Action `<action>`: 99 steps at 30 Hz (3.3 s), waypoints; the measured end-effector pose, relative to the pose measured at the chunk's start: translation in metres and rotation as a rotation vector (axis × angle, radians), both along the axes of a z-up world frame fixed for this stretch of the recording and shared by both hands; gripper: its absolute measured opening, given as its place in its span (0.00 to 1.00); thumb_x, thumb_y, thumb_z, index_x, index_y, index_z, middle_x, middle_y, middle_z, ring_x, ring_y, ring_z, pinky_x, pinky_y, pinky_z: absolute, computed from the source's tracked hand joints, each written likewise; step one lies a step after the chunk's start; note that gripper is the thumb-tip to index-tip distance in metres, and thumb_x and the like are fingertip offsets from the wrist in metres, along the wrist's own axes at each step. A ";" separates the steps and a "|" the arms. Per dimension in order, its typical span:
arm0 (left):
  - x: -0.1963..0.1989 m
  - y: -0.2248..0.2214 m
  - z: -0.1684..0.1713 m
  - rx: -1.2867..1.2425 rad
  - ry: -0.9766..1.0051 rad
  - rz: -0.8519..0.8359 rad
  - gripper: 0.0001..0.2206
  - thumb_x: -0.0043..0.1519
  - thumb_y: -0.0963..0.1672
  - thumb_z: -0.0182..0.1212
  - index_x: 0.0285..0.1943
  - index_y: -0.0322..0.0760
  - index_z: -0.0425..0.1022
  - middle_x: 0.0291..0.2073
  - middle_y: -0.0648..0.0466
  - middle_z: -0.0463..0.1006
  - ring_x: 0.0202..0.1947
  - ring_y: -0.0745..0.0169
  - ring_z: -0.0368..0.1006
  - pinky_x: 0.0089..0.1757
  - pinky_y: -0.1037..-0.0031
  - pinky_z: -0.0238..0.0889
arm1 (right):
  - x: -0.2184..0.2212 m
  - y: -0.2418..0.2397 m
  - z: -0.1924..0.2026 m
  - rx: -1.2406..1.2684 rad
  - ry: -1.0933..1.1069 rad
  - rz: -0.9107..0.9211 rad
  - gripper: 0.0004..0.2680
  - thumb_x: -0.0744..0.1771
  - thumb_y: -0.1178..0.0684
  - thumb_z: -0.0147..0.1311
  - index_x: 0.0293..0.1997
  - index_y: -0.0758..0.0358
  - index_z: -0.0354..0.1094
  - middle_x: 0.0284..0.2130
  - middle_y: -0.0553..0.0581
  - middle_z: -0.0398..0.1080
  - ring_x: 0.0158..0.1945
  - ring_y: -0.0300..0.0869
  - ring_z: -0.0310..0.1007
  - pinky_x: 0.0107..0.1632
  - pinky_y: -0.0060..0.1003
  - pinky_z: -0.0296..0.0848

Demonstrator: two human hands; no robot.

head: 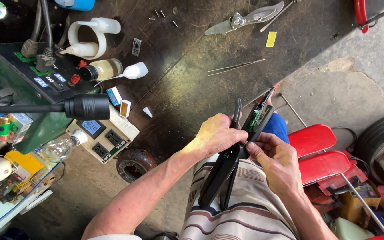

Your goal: Repairing an electronic device by manipulating a circuit board and wires within a plastic housing on a workbench.

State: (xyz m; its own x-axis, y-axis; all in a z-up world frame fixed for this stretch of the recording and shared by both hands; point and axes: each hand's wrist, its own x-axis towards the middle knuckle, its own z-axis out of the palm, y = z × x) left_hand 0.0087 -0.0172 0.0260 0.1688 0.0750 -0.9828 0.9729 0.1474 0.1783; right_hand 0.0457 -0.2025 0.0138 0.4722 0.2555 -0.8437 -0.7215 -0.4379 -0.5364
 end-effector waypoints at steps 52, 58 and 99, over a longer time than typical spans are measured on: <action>0.002 0.018 0.013 -0.095 -0.125 -0.357 0.14 0.51 0.51 0.56 0.21 0.42 0.64 0.21 0.57 0.68 0.26 0.61 0.64 0.31 0.67 0.58 | 0.006 0.013 0.014 -0.113 0.156 -0.183 0.17 0.59 0.70 0.61 0.52 0.77 0.70 0.45 0.67 0.79 0.47 0.44 0.78 0.52 0.32 0.77; -0.010 0.014 0.000 -0.046 -0.152 -0.363 0.16 0.50 0.51 0.57 0.18 0.43 0.59 0.18 0.58 0.62 0.22 0.62 0.59 0.28 0.65 0.53 | -0.004 0.001 0.002 0.029 0.046 -0.036 0.13 0.61 0.68 0.64 0.49 0.73 0.74 0.36 0.61 0.79 0.38 0.40 0.78 0.44 0.29 0.78; -0.053 0.009 -0.074 -0.250 -0.327 0.463 0.13 0.48 0.40 0.70 0.42 0.29 0.82 0.26 0.48 0.79 0.28 0.61 0.78 0.28 0.74 0.74 | 0.190 0.103 -0.103 0.232 -0.536 -0.485 0.17 0.66 0.54 0.68 0.57 0.70 0.65 0.37 0.61 0.77 0.31 0.39 0.80 0.35 0.32 0.90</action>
